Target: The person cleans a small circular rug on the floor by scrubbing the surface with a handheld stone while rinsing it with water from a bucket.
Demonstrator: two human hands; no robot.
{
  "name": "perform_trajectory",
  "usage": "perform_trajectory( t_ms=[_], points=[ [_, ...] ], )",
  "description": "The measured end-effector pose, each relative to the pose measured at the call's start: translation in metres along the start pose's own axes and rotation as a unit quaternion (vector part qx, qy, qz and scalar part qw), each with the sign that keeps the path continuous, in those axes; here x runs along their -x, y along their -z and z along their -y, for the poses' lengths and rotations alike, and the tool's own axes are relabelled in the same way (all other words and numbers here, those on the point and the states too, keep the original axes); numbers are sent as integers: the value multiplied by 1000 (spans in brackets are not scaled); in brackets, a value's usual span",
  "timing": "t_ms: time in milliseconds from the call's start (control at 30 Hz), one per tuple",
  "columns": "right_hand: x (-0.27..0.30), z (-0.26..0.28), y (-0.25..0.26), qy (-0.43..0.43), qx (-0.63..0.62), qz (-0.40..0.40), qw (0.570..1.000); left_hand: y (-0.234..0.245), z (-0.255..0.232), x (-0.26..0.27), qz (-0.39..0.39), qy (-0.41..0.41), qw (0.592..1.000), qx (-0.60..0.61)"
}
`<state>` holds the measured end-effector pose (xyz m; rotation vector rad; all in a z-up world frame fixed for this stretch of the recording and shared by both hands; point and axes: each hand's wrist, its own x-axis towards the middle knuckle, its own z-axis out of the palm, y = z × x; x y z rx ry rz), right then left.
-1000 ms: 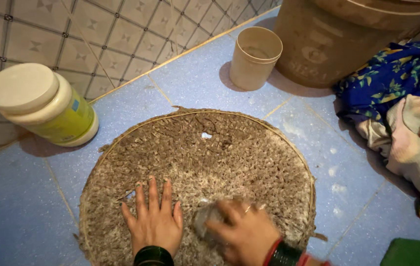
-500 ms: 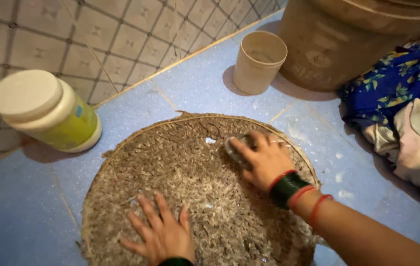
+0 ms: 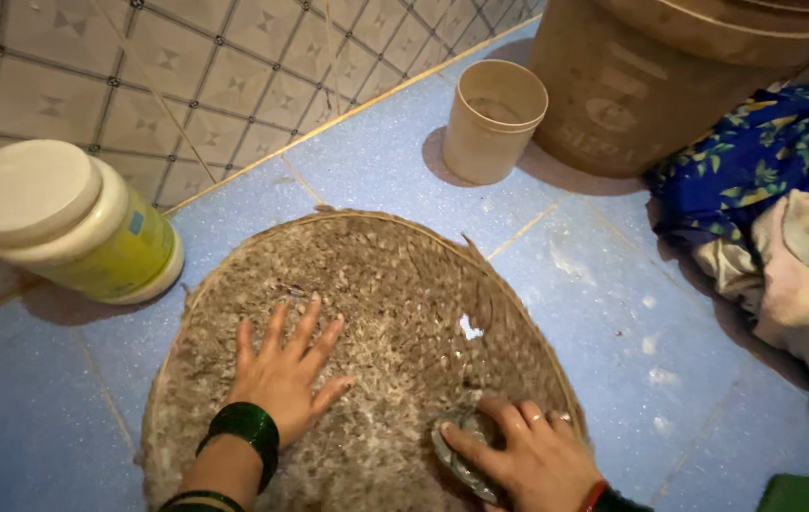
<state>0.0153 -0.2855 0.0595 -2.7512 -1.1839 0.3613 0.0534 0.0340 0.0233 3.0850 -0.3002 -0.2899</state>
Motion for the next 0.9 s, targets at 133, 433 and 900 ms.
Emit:
perform_trajectory(
  t_ms=[133,433,900],
  points=[
    [-26,11,13,-109,-62,18,992,-25,-38,14,-13,162,987,2],
    [-59,-21,15,-180,-1,-7,984,-44,-58,54,-21,238,971,21],
    [-69,70,22,-75,-60,24,995,-70,-47,54,-119,226,959,124]
  ],
)
